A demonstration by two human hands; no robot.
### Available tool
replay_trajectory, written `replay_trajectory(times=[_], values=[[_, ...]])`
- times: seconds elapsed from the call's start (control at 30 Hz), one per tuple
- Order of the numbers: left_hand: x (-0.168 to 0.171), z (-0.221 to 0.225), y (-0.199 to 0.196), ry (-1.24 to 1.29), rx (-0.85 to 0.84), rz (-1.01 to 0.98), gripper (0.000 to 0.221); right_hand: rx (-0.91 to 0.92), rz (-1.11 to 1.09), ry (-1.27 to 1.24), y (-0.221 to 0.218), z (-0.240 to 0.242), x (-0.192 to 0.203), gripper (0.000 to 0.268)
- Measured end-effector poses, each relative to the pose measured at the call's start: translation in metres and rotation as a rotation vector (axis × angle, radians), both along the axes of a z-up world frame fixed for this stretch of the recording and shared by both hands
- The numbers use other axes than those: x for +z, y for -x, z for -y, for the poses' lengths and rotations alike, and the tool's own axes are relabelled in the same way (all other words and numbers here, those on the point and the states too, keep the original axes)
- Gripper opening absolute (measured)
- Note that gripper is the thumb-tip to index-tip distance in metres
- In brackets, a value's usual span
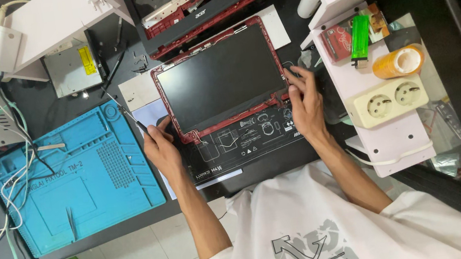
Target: The person uses a screwdriver to remove screws from the bezel of a disassembled laptop screen. They then detach the screen panel, disconnect internal cables, and place the components aside. Finally, they pick up a closed laptop and place it on the workbench.
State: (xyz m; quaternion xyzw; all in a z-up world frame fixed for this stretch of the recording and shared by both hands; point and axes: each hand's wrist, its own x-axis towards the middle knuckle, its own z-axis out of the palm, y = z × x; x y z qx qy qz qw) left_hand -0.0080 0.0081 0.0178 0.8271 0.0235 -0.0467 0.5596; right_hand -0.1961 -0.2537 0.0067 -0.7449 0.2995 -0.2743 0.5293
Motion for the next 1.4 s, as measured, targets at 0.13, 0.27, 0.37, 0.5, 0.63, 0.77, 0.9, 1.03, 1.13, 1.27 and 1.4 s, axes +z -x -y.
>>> replay_trajectory(times=[0.13, 0.27, 0.37, 0.5, 0.63, 0.77, 0.9, 1.03, 1.13, 1.27, 1.4], values=[[0.041, 0.02, 0.023, -0.288, -0.142, 0.328, 0.031, 0.026, 0.05, 0.073, 0.008, -0.01, 0.001, 0.047], [0.095, 0.037, 0.042, -0.437, -0.482, 0.178, 0.02, 0.016, 0.09, 0.095, 0.017, -0.017, 0.002, 0.055], [0.127, 0.054, 0.044, -0.533, -0.743, 0.392, 0.012, 0.01, 0.061, 0.163, 0.022, -0.018, 0.004, 0.059], [0.151, 0.081, 0.038, -0.574, -0.944, 0.671, 0.01, -0.05, 0.022, 0.179, 0.023, -0.017, 0.004, 0.06], [0.154, 0.11, 0.035, -0.642, -1.031, 0.769, 0.011, -0.069, 0.041, 0.125, 0.024, -0.015, 0.0, 0.062], [0.15, 0.133, 0.036, -0.653, -1.075, 0.845, 0.012, -0.087, 0.009, 0.107, 0.027, -0.016, -0.004, 0.061], [0.146, 0.146, 0.037, -0.677, -1.098, 0.859, 0.012, -0.081, -0.001, 0.119, 0.028, -0.016, -0.008, 0.06], [0.144, 0.153, 0.037, -0.71, -1.105, 0.842, 0.012, -0.07, -0.008, 0.159, 0.029, -0.015, -0.009, 0.051], [0.144, 0.155, 0.036, -0.713, -1.102, 0.848, 0.012, -0.059, -0.016, 0.181, 0.03, -0.014, -0.008, 0.041], [0.145, 0.159, 0.037, -0.727, -1.117, 0.846, 0.012, -0.058, -0.021, 0.177, 0.029, -0.014, -0.007, 0.035], [0.146, 0.165, 0.04, -0.709, -1.138, 0.86, 0.009, -0.054, -0.005, 0.176, 0.029, -0.014, -0.006, 0.033]])
